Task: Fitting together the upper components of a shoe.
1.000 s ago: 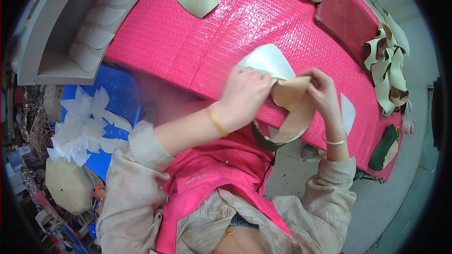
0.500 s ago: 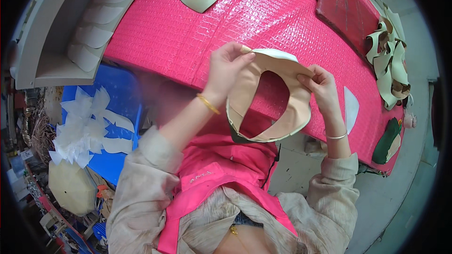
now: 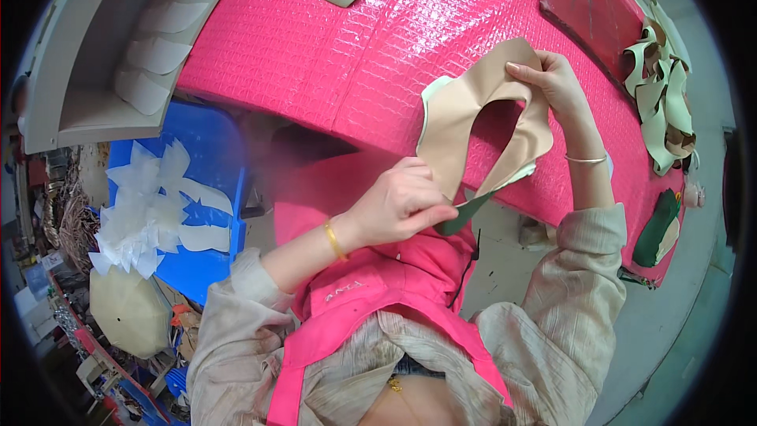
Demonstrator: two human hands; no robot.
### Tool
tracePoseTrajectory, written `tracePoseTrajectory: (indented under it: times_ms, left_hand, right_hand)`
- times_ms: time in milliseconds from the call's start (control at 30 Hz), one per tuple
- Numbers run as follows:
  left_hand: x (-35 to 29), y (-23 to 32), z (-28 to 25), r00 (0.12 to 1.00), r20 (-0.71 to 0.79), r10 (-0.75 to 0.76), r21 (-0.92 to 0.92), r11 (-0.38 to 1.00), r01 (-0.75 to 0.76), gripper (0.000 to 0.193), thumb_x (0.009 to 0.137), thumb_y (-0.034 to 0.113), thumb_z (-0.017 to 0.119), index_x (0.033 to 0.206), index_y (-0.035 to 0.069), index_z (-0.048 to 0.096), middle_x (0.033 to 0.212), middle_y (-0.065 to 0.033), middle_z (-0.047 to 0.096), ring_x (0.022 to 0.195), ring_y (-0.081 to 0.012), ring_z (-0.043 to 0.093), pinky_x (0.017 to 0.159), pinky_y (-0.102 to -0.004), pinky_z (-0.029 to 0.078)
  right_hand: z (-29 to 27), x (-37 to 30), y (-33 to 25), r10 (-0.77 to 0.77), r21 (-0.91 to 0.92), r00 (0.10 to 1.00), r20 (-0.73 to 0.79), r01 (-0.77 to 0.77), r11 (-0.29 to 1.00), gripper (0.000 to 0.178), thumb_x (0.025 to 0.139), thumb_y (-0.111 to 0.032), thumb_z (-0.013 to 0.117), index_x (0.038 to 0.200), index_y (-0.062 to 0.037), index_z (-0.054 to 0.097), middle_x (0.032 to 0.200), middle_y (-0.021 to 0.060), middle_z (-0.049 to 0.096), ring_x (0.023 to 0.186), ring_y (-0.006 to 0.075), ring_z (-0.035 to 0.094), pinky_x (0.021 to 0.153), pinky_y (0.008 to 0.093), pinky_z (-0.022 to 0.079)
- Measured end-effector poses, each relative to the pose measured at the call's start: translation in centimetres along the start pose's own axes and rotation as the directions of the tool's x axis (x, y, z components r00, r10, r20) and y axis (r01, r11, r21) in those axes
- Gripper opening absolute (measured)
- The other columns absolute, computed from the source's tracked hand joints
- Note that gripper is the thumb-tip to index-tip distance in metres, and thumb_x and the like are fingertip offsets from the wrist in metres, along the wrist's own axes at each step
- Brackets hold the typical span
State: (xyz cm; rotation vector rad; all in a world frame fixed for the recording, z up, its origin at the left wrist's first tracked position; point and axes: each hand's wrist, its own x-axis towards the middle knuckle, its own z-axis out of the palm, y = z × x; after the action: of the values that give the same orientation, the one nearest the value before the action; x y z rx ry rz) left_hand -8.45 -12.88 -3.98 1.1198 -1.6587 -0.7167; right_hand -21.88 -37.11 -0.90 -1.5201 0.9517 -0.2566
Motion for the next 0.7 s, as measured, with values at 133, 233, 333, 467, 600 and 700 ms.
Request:
tracePoseTrajectory:
  times_ms: [133, 233, 333, 467, 600, 700]
  left_hand:
    - [-0.2, -0.1, 3.7, 0.941, -0.208, -0.268, -0.138, 0.960, 0.243, 0.021, 0.079, 0.018, 0.057, 0.063, 0.004, 0.056, 0.057, -0.0067, 0.049, 0.061, -0.0241, 0.049, 0.062, -0.0346, 0.038]
    - [0.6, 1.3, 3.1, 0.973, -0.180, -0.141, 0.156, 0.973, 0.170, 0.012, 0.078, 0.013, 0.055, 0.079, 0.001, 0.056, 0.079, -0.0104, 0.053, 0.077, -0.0260, 0.051, 0.069, -0.0358, 0.042]
    - [0.7, 0.8, 3.5, 0.981, -0.156, -0.113, 0.355, 0.921, 0.163, 0.018, 0.074, 0.008, 0.056, 0.089, -0.002, 0.054, 0.093, -0.0138, 0.051, 0.089, -0.0279, 0.050, 0.076, -0.0349, 0.043]
    - [1.5, 0.5, 4.3, 0.971, -0.204, -0.125, 0.647, 0.727, 0.230, 0.027, 0.071, 0.005, 0.055, 0.094, -0.007, 0.051, 0.102, -0.0189, 0.046, 0.097, -0.0310, 0.045, 0.081, -0.0336, 0.042]
    - [1.7, -0.1, 5.1, 0.967, -0.161, -0.199, 0.689, 0.679, 0.254, 0.027, 0.072, 0.004, 0.053, 0.095, -0.010, 0.050, 0.105, -0.0214, 0.044, 0.099, -0.0315, 0.043, 0.083, -0.0331, 0.041]
    - [1.7, -0.1, 5.2, 0.964, -0.152, -0.220, 0.705, 0.659, 0.261, 0.028, 0.071, 0.004, 0.051, 0.095, -0.010, 0.050, 0.108, -0.0210, 0.044, 0.097, -0.0311, 0.043, 0.084, -0.0331, 0.040]
  right_hand:
    - [-0.9, 0.5, 0.9, -0.027, -0.246, 0.992, 0.124, 0.057, 0.968, 0.022, 0.073, -0.008, 0.064, 0.092, 0.0014, 0.059, 0.080, 0.0037, 0.062, 0.069, 0.0095, 0.057, 0.063, 0.0233, 0.046]
    - [-0.2, -2.9, -1.8, -0.102, -0.777, 0.978, 0.182, 0.206, 0.595, 0.049, 0.059, -0.005, 0.071, 0.105, -0.0016, 0.054, 0.099, 0.0094, 0.057, 0.096, 0.0202, 0.052, 0.084, 0.0336, 0.041]
    - [2.9, -4.5, -3.3, -0.682, -0.956, 0.708, 0.186, 0.291, 0.041, 0.060, 0.056, -0.010, 0.072, 0.112, -0.0059, 0.050, 0.109, 0.0139, 0.051, 0.107, 0.0261, 0.046, 0.092, 0.0407, 0.034]
    - [6.4, -3.3, -3.5, -0.468, -0.835, 0.739, 0.485, 0.550, 0.003, 0.042, 0.056, -0.012, 0.070, 0.095, -0.0079, 0.054, 0.101, 0.0095, 0.055, 0.097, 0.0238, 0.051, 0.092, 0.0427, 0.032]
    - [6.2, -1.2, -3.2, -0.185, -0.802, 0.810, 0.557, 0.582, 0.132, 0.017, 0.059, -0.012, 0.067, 0.065, -0.0057, 0.053, 0.062, 0.0048, 0.055, 0.072, 0.0222, 0.057, 0.074, 0.0395, 0.039]
    - [6.9, -0.6, -3.2, -0.111, -0.757, 0.778, 0.619, 0.628, 0.179, 0.013, 0.060, -0.008, 0.063, 0.070, -0.0045, 0.055, 0.066, 0.0085, 0.057, 0.067, 0.0265, 0.057, 0.057, 0.0361, 0.044]
